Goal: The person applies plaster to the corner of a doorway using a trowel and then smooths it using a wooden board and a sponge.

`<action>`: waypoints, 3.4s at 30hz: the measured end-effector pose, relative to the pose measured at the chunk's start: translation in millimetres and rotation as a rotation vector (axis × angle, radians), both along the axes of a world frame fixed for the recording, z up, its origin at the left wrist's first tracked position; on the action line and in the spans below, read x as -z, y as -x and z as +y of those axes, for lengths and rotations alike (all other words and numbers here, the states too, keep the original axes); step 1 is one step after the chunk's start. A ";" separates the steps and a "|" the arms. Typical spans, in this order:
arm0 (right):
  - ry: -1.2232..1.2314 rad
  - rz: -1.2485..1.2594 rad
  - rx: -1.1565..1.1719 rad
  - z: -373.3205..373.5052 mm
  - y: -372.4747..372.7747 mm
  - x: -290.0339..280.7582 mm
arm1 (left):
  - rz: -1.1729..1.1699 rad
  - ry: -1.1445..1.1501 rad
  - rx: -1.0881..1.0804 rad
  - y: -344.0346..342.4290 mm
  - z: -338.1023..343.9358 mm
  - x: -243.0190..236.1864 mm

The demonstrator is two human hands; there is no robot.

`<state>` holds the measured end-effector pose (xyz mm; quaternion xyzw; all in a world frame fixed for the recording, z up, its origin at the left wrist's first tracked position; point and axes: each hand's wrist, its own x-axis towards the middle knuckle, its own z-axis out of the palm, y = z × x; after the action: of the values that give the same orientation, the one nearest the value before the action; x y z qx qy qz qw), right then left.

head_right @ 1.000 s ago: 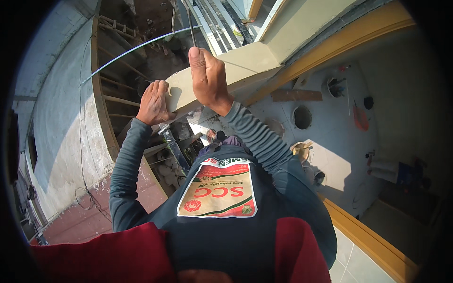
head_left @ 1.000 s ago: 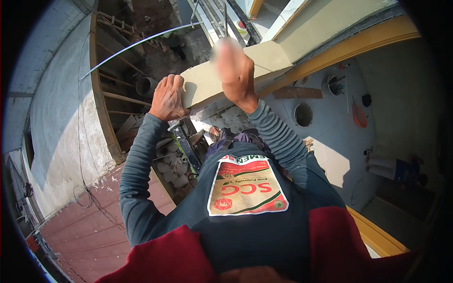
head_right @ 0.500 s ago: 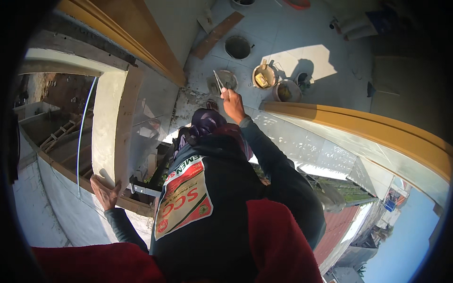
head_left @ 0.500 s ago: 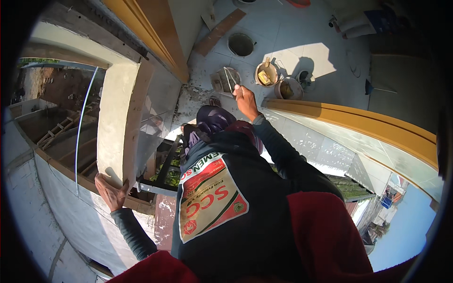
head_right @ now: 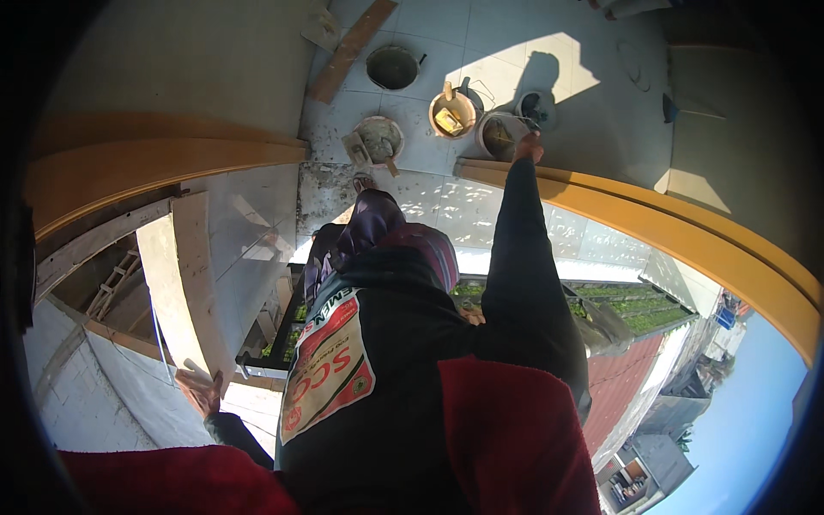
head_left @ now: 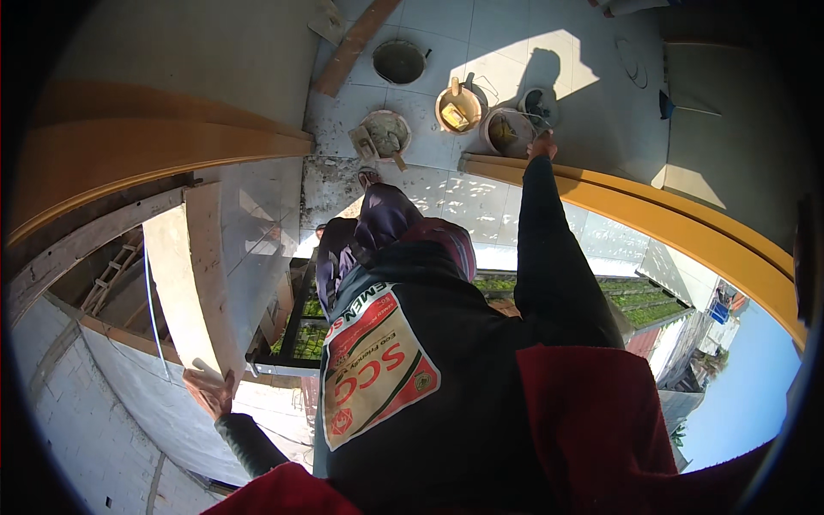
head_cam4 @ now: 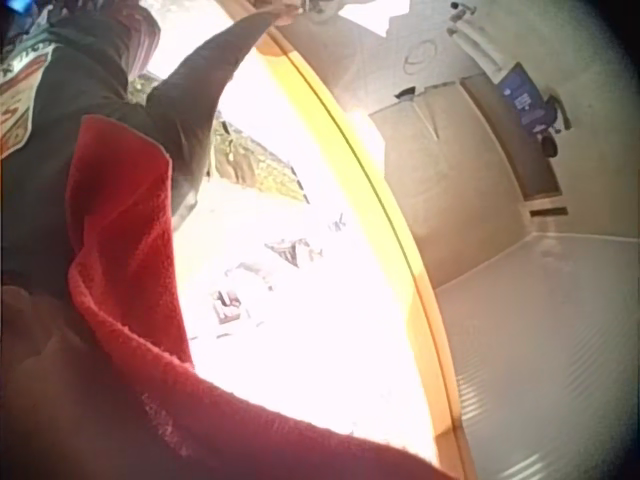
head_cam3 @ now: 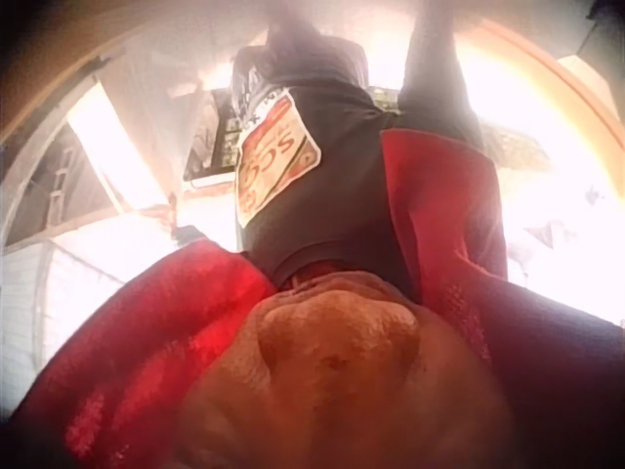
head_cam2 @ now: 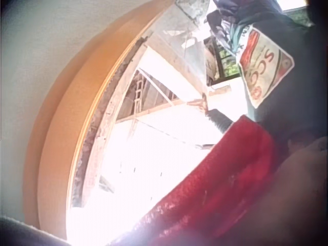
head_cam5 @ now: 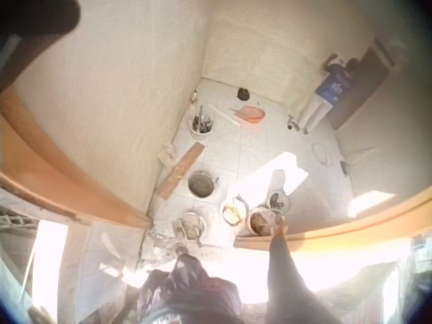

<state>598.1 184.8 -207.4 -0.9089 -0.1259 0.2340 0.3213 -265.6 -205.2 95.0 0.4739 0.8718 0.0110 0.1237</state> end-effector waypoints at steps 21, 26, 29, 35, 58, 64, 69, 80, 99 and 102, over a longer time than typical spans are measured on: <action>0.185 1.500 -1.478 -117.8 567.2 -196.2 | 0.056 -0.265 0.088 -80.0 -4.1 -17.8; 0.077 1.355 -1.498 -127.6 544.1 -208.6 | -0.133 -0.307 0.099 -83.7 0.8 -35.0; 0.012 1.363 -1.424 -131.1 538.3 -219.2 | -0.591 -0.242 -0.026 -51.8 16.4 -39.7; 0.004 1.300 -1.333 -137.1 528.7 -223.1 | -1.493 0.212 -0.106 29.2 69.6 8.2; 0.005 1.371 -1.138 -142.9 509.2 -211.1 | -1.647 0.361 0.041 12.3 153.0 128.8; -0.036 1.383 -1.130 -142.4 510.2 -211.9 | -1.599 0.353 0.140 10.5 159.5 156.5; -0.025 1.354 -1.109 -144.2 507.3 -206.2 | -1.652 0.309 -0.031 -4.2 161.0 162.9; -0.042 1.381 -1.152 -143.1 512.9 -216.5 | -1.824 0.287 -0.205 -11.0 158.0 160.7; -0.030 1.230 -1.113 -142.1 513.2 -215.9 | -1.276 0.160 0.015 -35.5 163.4 199.2; -0.026 1.261 -1.084 -143.6 512.9 -214.3 | -1.294 -0.008 -0.018 -38.8 159.4 208.2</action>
<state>85.2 41.2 6.9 -0.4171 -0.3452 0.8202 0.1848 -226.7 -45.8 -113.1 0.3648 0.6250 0.2984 0.6223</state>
